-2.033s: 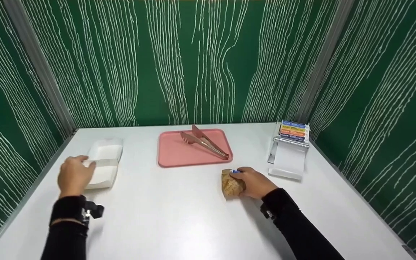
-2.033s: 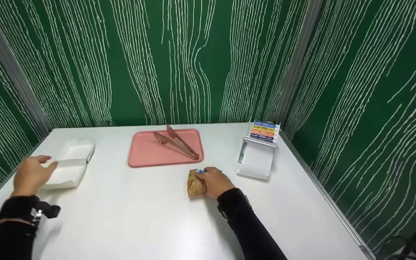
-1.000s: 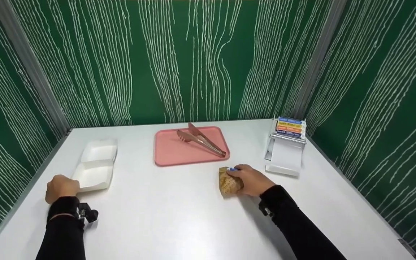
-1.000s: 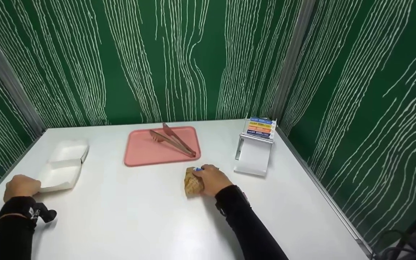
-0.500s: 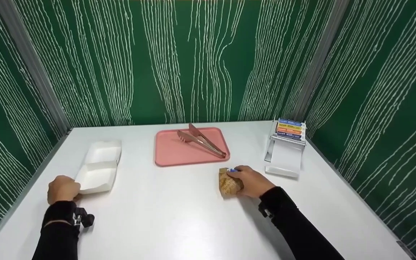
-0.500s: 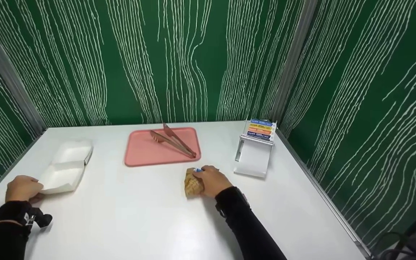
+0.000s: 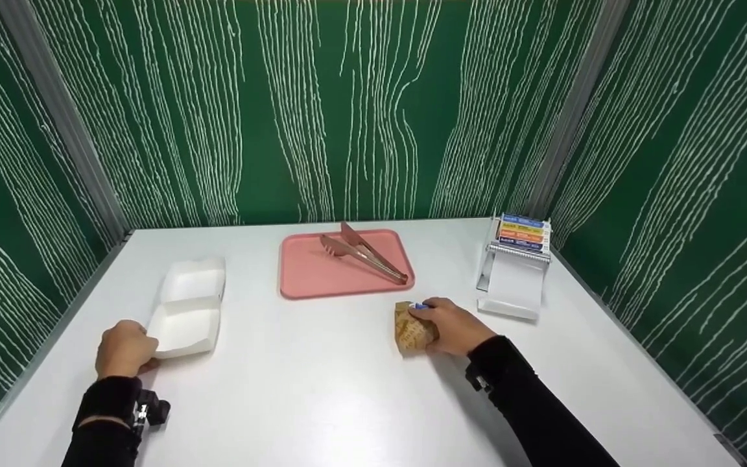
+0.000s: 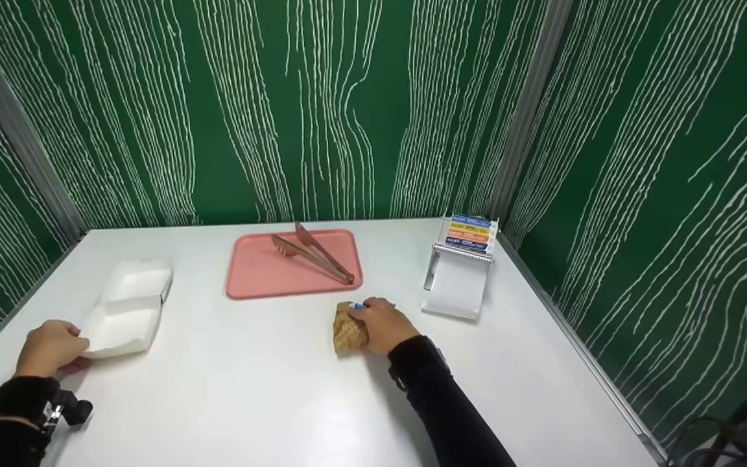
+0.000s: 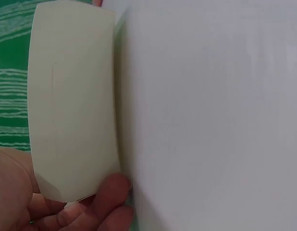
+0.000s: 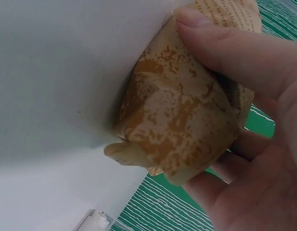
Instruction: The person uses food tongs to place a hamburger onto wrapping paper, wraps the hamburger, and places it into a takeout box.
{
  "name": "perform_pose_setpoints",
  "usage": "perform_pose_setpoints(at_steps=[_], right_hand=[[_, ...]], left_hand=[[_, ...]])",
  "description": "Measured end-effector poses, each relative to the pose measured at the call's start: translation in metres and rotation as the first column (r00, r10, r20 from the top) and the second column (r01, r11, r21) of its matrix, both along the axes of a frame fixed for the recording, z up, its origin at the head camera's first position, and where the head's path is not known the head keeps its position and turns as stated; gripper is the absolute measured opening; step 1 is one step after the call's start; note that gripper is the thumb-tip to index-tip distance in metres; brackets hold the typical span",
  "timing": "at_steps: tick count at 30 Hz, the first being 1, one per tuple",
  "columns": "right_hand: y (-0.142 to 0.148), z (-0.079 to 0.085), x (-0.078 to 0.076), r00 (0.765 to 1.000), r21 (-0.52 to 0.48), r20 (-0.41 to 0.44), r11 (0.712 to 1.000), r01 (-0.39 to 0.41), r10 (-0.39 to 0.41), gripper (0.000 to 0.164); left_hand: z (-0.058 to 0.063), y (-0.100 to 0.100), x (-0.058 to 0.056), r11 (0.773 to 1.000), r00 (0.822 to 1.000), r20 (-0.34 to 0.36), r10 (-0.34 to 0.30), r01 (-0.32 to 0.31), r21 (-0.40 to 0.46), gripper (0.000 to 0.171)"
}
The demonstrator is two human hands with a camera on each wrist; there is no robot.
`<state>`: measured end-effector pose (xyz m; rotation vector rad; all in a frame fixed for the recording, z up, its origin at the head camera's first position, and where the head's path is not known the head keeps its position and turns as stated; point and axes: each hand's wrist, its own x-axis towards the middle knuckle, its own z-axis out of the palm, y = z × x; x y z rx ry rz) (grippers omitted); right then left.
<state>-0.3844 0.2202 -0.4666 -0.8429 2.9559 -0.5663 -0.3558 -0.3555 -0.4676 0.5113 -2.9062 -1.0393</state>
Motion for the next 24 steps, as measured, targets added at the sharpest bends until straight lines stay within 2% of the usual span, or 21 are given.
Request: perform_pose_setpoints(at_steps=[6,11,15,20,24], right_hand=[[0.0,0.001,0.001,1.0,0.006,-0.009,1.0,-0.014,0.014,0.074],[-0.001,0.003,0.002,1.0,0.0,-0.011,1.0,-0.009,0.009,0.075],[-0.001,0.002,0.003,1.0,-0.004,-0.009,1.0,0.005,-0.005,0.074],[0.0,-0.001,0.003,1.0,-0.01,-0.023,1.0,0.0,0.0,0.073],[-0.001,-0.001,0.002,1.0,-0.014,-0.027,1.0,-0.006,0.006,0.073]], left_hand=[[0.009,0.01,0.007,0.991,0.994,0.048,-0.098,0.102,-0.084,0.033],[0.019,0.018,0.006,0.978,0.98,0.146,-0.138,0.158,-0.135,0.033],[0.026,0.02,-0.001,0.968,0.975,0.18,-0.129,0.164,-0.192,0.035],[0.019,0.018,-0.016,0.972,0.98,0.166,-0.109,0.14,-0.19,0.022],[0.015,0.021,-0.019,0.975,0.985,0.136,-0.104,0.128,-0.183,0.016]])
